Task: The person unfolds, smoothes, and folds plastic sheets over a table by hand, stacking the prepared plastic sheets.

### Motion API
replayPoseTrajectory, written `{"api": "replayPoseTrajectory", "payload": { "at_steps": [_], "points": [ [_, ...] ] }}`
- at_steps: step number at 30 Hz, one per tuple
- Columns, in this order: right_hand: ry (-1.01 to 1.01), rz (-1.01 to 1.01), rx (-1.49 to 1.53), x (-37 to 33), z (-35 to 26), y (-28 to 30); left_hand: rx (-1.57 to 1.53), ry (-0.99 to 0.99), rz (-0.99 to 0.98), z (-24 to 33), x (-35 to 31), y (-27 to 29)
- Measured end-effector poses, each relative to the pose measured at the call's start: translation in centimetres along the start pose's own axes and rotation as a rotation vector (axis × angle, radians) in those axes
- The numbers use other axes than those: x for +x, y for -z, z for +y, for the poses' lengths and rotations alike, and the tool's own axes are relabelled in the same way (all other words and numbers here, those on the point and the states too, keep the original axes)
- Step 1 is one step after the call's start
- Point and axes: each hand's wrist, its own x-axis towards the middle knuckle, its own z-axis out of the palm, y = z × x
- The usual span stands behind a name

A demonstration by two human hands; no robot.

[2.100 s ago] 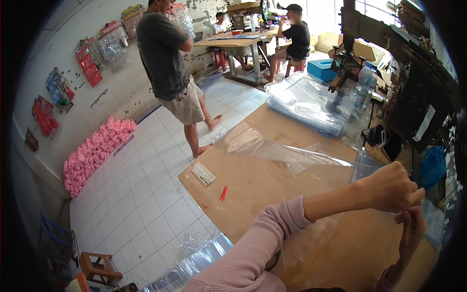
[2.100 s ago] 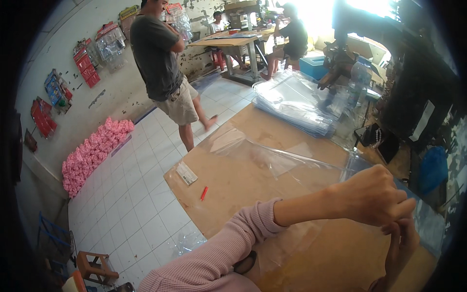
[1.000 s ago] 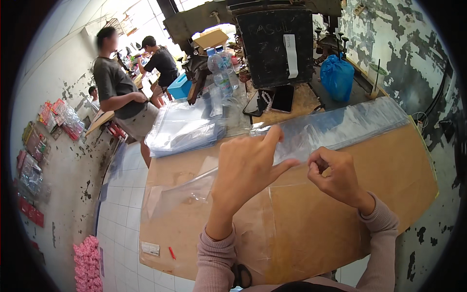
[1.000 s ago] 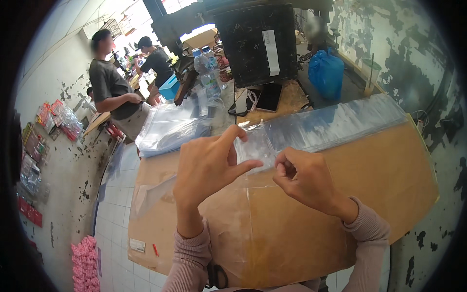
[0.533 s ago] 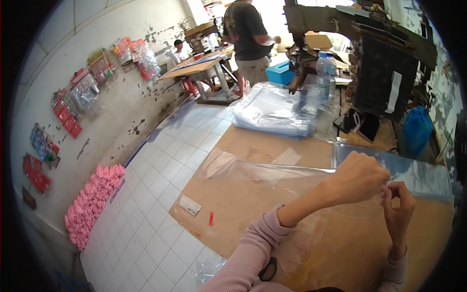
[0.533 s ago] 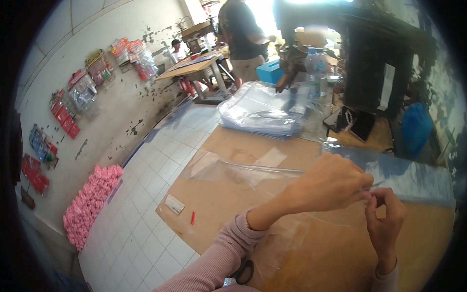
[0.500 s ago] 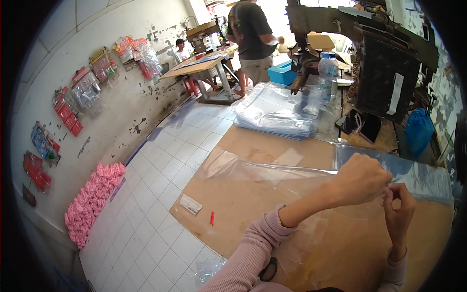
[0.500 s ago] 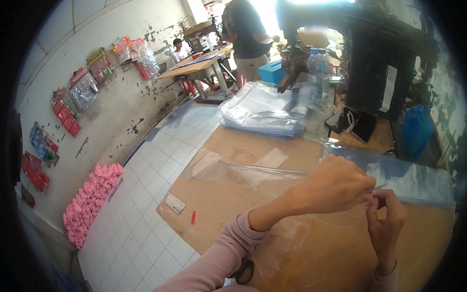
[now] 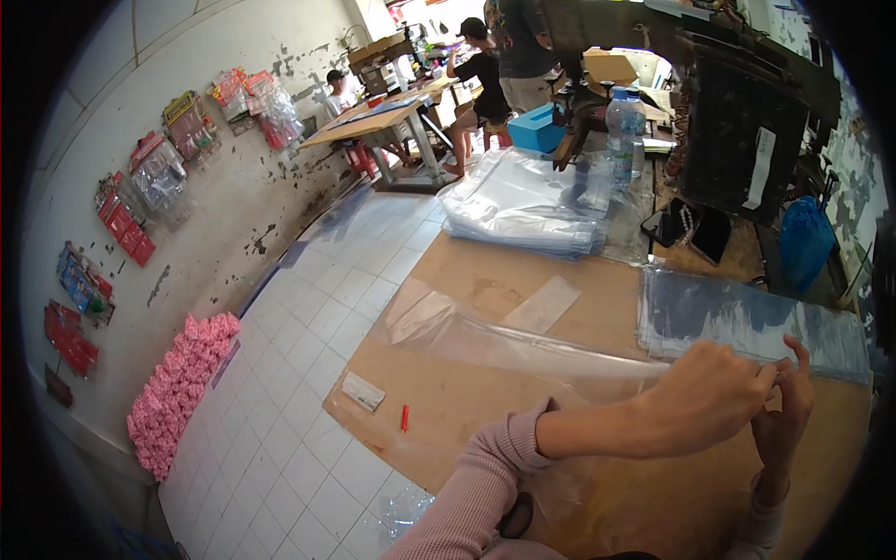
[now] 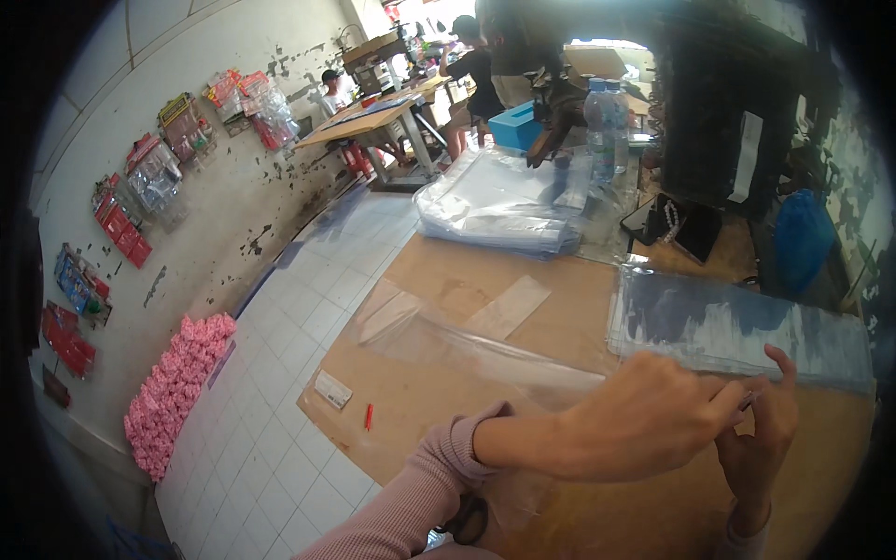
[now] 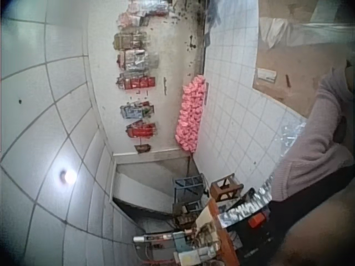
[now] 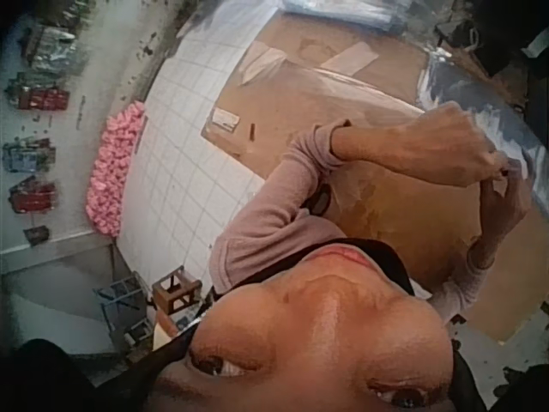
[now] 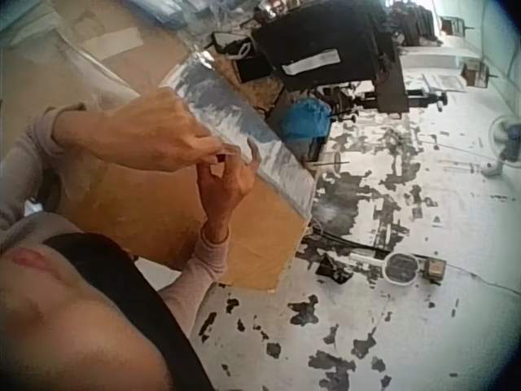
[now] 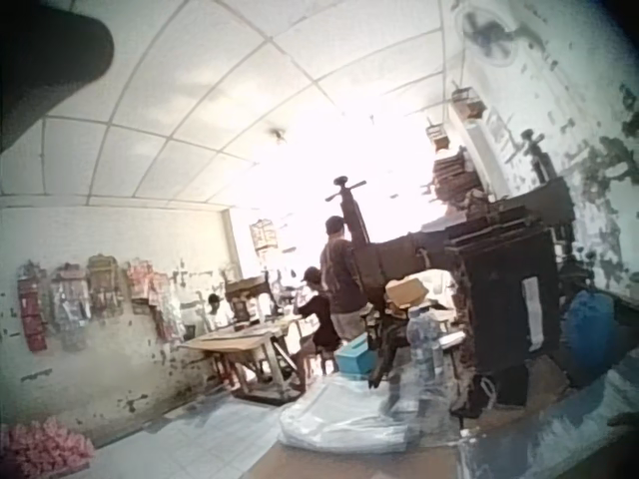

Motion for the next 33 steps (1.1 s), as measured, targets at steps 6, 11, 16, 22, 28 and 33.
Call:
{"api": "replayPoseTrajectory", "payload": {
  "at_steps": [6, 11, 16, 22, 28, 33],
  "points": [
    [-0.099, 0.030, -0.068, 0.1, 0.5, -0.8, -0.024, 0.063, -0.035, 1.5, -2.5, -2.8],
    [-0.811, -0.096, 0.401, 1.6, 4.3, 2.6, -0.522, -0.277, -0.364, 6.1, -4.0, -1.8],
    [-0.402, -0.143, 0.881, 2.1, 2.8, 1.4, -0.039, -0.088, 0.038, 0.1, -0.9, -0.8],
    [-0.129, -0.288, 0.509, 1.6, 1.6, 0.4, -0.044, 0.098, 0.265, -3.0, 1.1, 0.9],
    [0.151, -0.195, 0.182, 0.7, 1.0, -1.6, 0.020, 0.240, 0.267, -3.7, 0.9, 2.8],
    [0.272, -0.301, 0.273, 0.6, -0.4, -1.6, -0.119, 0.151, 0.285, -6.9, 1.3, 3.1]
  ]
}}
